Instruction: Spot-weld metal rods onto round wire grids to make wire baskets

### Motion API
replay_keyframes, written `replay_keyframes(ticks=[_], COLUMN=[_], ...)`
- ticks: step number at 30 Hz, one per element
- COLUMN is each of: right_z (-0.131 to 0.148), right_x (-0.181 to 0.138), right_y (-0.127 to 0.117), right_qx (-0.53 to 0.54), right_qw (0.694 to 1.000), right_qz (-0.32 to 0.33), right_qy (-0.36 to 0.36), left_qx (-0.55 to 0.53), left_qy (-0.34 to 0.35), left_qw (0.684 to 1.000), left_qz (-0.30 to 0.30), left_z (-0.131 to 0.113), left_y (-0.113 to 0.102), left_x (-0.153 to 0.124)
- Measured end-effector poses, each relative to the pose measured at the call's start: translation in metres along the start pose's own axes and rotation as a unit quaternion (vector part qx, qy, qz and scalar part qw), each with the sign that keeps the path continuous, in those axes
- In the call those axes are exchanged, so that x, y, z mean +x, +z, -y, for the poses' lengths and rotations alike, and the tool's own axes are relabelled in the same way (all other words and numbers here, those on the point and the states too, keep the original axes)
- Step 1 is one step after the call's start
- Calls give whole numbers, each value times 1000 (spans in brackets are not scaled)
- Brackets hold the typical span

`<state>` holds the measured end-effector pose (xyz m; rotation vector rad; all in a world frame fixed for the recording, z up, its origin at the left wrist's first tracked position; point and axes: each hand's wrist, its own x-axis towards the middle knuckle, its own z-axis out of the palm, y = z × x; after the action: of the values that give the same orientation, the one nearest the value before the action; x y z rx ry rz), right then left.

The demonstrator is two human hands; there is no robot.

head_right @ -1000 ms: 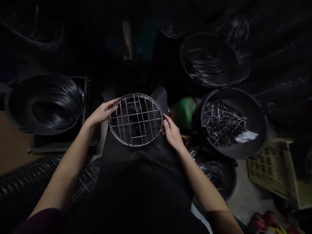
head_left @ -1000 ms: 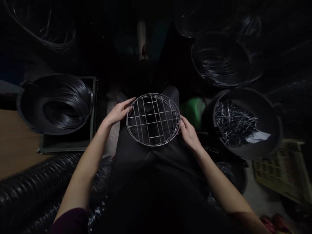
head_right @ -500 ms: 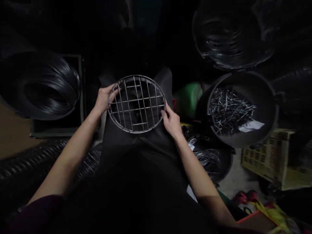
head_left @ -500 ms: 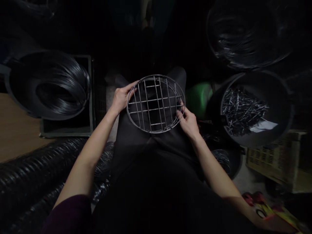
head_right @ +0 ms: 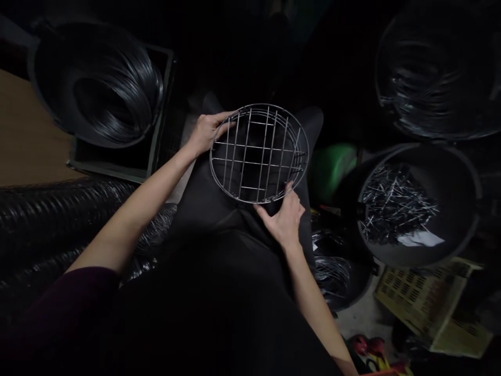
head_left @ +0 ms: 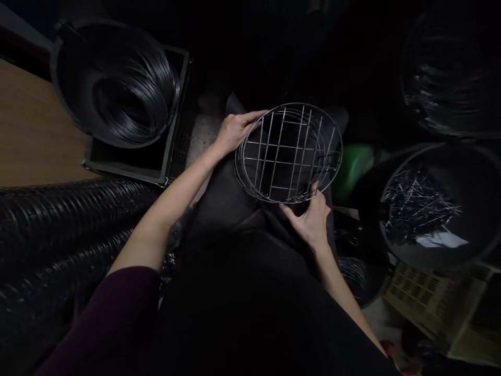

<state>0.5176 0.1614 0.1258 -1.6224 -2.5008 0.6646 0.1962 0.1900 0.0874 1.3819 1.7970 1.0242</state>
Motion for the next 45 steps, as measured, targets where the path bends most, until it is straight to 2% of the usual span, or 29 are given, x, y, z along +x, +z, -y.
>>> replay_keyframes(ticks=[3,7,11,13,15,17,19,24,29,33,38,41,45], right_z=[8,9,-3,-8,-9,-5,2,12,12,8,2,4,10], right_x=[3,5,9,15,26,41,57,73,71,70,71,67,45], right_y=[14,22,2,-14,-31,-42,-46,-40,-39,-42,-32,-24,-21], right_qx=[4,44,148,220,283,331,373,458,436,421,426,400,237], right_qw=[999,997,988,975,956,936,918,877,890,900,899,906,953], right_qz=[-2,-22,-25,-33,-63,-85,-81,-59,-83,-50,-54,-95,-168], right_qy=[53,57,27,24,46,80,108,136,101,101,84,95,79], left_qx=[10,4,-2,-42,-98,-135,-133,-36,31,76,40,6,-18], left_qy=[-5,12,10,-8,-34,-53,-56,-31,1,14,23,34,34], left_qw=[1000,1000,998,995,992,989,989,999,999,997,999,999,999], left_qz=[11,-20,-68,-91,-68,-13,22,13,36,32,0,-16,-30], left_z=[0,-3,-11,-14,-19,-28,-39,-55,-47,-42,-35,-29,-25], left_y=[1,-2,-14,-22,-29,-33,-35,-39,-41,-35,-24,-17,-10], left_x=[0,1,-7,-13,-17,-17,-13,-10,-5,1,-3,-5,-7])
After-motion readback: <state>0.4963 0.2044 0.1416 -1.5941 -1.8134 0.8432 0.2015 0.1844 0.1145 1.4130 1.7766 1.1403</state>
